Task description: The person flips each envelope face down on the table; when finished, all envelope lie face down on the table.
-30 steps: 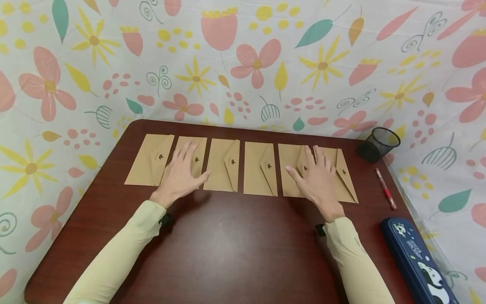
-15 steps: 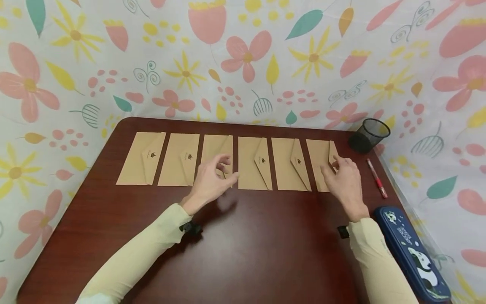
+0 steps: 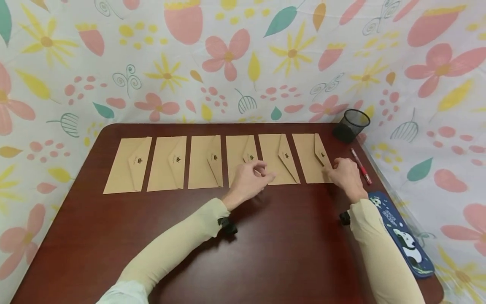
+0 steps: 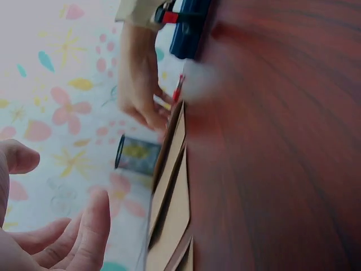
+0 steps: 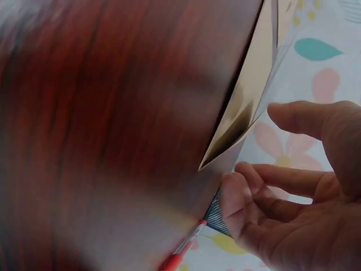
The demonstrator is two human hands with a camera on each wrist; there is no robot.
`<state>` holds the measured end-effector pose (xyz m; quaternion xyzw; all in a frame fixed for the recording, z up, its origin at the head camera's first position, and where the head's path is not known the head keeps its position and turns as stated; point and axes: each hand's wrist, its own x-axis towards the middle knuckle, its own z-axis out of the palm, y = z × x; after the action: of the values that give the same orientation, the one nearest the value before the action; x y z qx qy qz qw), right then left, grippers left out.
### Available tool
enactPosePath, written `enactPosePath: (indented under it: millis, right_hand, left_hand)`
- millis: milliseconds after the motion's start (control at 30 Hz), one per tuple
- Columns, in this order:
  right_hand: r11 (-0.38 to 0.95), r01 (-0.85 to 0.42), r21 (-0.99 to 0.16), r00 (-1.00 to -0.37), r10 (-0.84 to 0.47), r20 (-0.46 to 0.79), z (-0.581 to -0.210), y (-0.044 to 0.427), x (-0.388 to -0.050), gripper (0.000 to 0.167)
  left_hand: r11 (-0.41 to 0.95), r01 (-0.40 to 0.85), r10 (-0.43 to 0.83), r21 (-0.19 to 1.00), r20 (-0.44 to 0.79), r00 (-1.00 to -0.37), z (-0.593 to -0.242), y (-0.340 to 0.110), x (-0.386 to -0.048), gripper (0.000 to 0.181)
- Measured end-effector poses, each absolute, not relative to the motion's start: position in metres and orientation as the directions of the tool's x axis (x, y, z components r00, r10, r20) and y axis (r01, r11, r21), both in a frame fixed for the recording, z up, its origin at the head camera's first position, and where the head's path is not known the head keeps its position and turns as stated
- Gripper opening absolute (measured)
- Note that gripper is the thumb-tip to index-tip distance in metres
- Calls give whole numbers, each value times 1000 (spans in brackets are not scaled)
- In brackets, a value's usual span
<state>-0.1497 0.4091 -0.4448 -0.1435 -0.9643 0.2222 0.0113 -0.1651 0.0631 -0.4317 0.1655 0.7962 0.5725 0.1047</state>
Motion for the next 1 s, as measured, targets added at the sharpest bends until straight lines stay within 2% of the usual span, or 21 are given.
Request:
enactPosePath:
  millis: [100, 267, 433, 600, 867, 1000]
  right_hand:
    - [850, 294, -437, -955, 278, -101, -447, 412, -153, 31]
    - [850, 321, -418, -947, 279, -158, -448, 414, -154, 36]
    - [843, 348, -409, -937, 294, -191, -448, 416, -152, 35]
    - [824, 351, -445, -936, 287, -206, -448, 416, -153, 27]
    - [820, 358, -446, -934, 318, -166, -447, 419, -153, 29]
    - [825, 323, -463, -941, 332, -66, -449, 421, -149, 27]
  left_hand:
    - [260, 123, 417, 958, 4, -909, -435, 85, -167, 52]
    - [291, 73, 438, 954, -65, -897, -438, 120, -166, 50]
    - [262, -64, 447, 963, -180, -876, -439, 153, -164, 41]
    - [259, -119, 432, 958, -225, -873, -440, 175, -165, 27]
    - [285, -169, 390, 944, -275, -879, -441, 194, -170, 21]
    - [337, -152, 364, 929, -277, -889, -442, 197, -173, 19]
